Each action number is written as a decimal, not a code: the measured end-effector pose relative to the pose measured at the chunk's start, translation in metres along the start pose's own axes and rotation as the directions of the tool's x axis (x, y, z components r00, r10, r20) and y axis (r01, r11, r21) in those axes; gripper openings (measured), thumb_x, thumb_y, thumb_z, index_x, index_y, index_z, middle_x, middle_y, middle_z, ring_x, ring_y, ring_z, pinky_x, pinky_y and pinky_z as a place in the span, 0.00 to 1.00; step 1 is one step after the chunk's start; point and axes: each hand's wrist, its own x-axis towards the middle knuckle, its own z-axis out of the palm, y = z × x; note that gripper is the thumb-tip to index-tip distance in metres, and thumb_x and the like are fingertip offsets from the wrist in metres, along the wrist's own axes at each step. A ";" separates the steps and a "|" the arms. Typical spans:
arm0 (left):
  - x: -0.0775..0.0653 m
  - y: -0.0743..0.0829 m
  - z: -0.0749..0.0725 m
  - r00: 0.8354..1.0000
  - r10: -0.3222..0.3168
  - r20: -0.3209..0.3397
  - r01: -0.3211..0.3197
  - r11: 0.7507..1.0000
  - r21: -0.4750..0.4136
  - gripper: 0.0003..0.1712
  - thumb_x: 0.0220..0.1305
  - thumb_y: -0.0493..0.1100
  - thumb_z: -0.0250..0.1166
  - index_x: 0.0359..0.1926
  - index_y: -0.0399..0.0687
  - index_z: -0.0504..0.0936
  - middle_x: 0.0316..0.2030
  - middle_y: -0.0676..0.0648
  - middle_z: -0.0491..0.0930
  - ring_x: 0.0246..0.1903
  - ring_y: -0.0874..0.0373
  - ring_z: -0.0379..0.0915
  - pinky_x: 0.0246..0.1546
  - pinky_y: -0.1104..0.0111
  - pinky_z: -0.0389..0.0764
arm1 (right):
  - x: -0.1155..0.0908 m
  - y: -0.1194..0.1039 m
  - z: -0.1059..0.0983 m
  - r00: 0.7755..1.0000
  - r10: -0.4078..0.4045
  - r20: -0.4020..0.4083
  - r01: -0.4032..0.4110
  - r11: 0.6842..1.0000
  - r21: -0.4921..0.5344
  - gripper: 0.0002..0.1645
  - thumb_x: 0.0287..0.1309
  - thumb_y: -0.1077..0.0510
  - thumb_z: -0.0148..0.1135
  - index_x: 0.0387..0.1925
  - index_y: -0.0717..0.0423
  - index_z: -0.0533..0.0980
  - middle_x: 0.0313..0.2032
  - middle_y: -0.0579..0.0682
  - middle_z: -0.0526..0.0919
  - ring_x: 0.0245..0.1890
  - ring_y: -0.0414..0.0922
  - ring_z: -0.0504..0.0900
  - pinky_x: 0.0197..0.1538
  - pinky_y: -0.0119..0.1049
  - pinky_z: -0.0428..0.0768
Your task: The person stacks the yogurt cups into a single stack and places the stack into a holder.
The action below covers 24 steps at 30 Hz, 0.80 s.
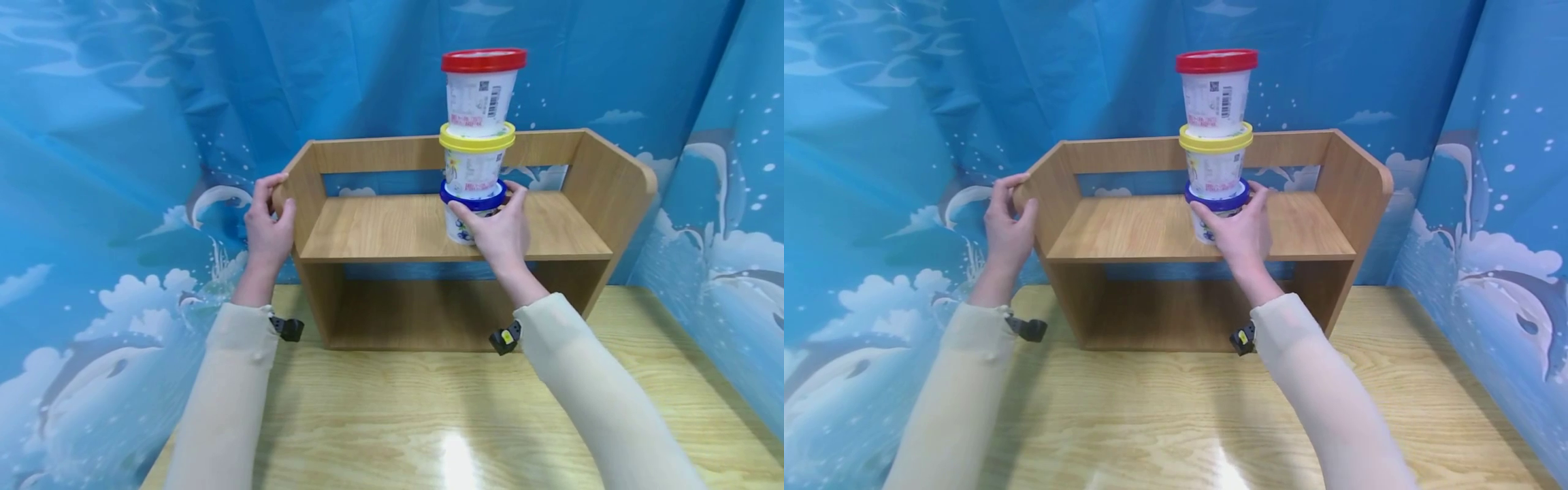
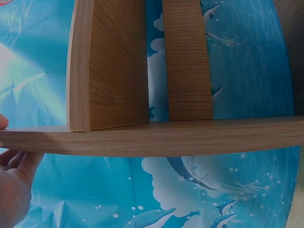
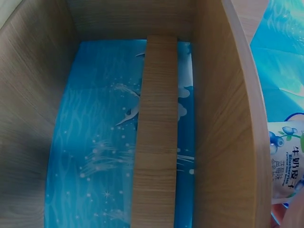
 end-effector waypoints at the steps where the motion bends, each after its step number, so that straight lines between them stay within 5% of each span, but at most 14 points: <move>1: 0.000 0.000 0.000 1.000 0.001 0.001 -0.001 1.000 0.001 0.19 0.71 0.37 0.55 0.61 0.51 0.72 0.62 0.48 0.73 0.56 0.50 0.72 0.55 0.52 0.75 | 0.000 0.000 0.002 1.000 0.002 -0.005 -0.002 1.000 -0.004 0.63 0.39 0.23 0.66 0.69 0.42 0.48 0.65 0.47 0.65 0.63 0.45 0.67 0.63 0.46 0.69; 16: -0.001 0.001 0.001 1.000 0.003 -0.011 -0.003 1.000 0.010 0.19 0.70 0.36 0.55 0.60 0.51 0.71 0.62 0.49 0.73 0.57 0.51 0.72 0.56 0.53 0.75 | 0.004 -0.001 0.008 0.999 0.032 0.018 -0.031 0.998 -0.062 0.66 0.41 0.23 0.65 0.72 0.40 0.42 0.69 0.50 0.59 0.67 0.48 0.62 0.65 0.50 0.65; 24: -0.001 0.002 0.002 1.000 0.006 -0.011 -0.006 1.000 0.005 0.19 0.71 0.36 0.55 0.60 0.50 0.71 0.62 0.49 0.73 0.57 0.51 0.72 0.55 0.52 0.75 | -0.004 0.001 -0.006 0.999 -0.022 0.041 0.022 1.000 0.002 0.65 0.45 0.28 0.68 0.73 0.43 0.41 0.69 0.52 0.57 0.66 0.51 0.62 0.61 0.51 0.68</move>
